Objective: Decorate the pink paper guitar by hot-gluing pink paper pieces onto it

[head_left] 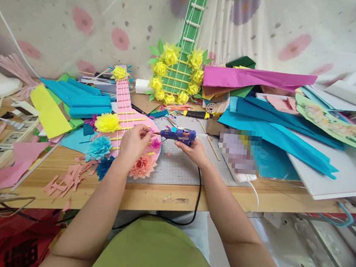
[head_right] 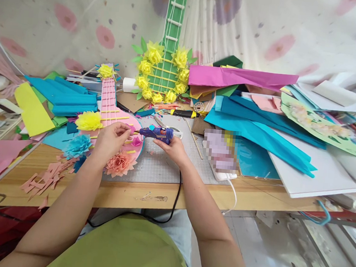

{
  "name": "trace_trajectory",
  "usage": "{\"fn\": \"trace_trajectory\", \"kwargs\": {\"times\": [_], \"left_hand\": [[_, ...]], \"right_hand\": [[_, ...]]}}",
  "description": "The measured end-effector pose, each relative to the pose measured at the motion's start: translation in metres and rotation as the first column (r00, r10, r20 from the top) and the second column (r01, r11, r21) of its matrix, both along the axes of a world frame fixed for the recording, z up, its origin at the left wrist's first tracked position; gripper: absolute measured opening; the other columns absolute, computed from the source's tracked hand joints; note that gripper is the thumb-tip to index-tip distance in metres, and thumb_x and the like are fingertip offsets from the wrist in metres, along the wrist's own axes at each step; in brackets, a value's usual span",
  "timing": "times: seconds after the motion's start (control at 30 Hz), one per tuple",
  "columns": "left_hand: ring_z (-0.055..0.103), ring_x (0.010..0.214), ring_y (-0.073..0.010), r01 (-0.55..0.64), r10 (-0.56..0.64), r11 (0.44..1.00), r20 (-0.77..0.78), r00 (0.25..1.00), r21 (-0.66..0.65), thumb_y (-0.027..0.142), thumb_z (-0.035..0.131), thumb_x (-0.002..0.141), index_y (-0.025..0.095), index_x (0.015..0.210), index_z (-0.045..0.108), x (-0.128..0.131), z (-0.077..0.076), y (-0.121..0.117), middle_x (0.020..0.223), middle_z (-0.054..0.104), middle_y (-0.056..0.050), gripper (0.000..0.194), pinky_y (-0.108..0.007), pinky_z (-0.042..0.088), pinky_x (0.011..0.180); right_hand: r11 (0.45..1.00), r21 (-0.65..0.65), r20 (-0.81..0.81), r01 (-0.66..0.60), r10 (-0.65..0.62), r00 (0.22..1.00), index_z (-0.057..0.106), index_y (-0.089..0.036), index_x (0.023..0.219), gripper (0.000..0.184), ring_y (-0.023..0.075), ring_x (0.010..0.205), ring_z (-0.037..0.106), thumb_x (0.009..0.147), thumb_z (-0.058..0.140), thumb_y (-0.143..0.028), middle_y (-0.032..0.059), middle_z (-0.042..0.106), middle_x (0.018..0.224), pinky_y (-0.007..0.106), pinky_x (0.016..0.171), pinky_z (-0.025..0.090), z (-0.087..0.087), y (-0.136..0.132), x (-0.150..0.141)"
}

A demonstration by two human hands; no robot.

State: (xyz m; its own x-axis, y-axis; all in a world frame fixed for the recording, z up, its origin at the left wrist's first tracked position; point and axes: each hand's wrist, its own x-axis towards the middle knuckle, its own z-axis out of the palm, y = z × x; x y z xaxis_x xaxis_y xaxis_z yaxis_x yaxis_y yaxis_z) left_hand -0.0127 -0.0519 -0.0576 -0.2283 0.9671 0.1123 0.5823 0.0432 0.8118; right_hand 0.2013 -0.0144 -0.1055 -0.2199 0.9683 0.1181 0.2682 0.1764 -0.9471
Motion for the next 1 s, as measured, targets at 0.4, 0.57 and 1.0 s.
{"fn": "trace_trajectory", "kwargs": {"times": [0.4,0.57,1.0], "left_hand": [[0.070,0.079,-0.0201,0.018,-0.022,0.998,-0.078,0.997,-0.053,0.032,0.055,0.080,0.021,0.084,0.063,0.006,0.010,-0.003,0.085,0.075,-0.005,0.014,-0.031,0.051,0.070],[0.069,0.079,-0.0199,0.079,-0.089,0.993,-0.113,0.990,-0.088,0.030,0.055,0.081,0.022,0.083,0.063,0.006,0.013,-0.004,0.084,0.074,-0.004,0.011,-0.031,0.049,0.071],[0.062,0.076,-0.0160,0.244,-0.241,0.970,-0.113,0.964,0.018,0.034,0.056,0.081,0.021,0.083,0.064,-0.010,0.037,0.009,0.085,0.070,-0.002,0.016,-0.028,0.046,0.068]], "right_hand": [[1.000,-0.011,-0.038,0.005,-0.006,0.999,0.066,-0.018,0.080,0.041,0.0158,0.064,0.055,0.065,0.070,-0.056,0.0004,0.058,0.064,0.030,0.065,0.048,0.001,0.000,0.000],[1.000,0.013,-0.080,0.025,-0.024,0.996,0.065,-0.020,0.077,0.039,0.0162,0.062,0.056,0.065,0.070,-0.057,-0.0005,0.056,0.058,0.029,0.061,0.048,0.001,0.000,0.000],[0.778,0.116,0.225,0.617,-0.626,0.747,0.070,-0.015,0.087,0.051,0.0317,0.089,0.067,0.068,0.063,-0.061,0.0146,0.073,0.084,0.041,0.082,0.049,-0.018,0.049,0.041]]}}
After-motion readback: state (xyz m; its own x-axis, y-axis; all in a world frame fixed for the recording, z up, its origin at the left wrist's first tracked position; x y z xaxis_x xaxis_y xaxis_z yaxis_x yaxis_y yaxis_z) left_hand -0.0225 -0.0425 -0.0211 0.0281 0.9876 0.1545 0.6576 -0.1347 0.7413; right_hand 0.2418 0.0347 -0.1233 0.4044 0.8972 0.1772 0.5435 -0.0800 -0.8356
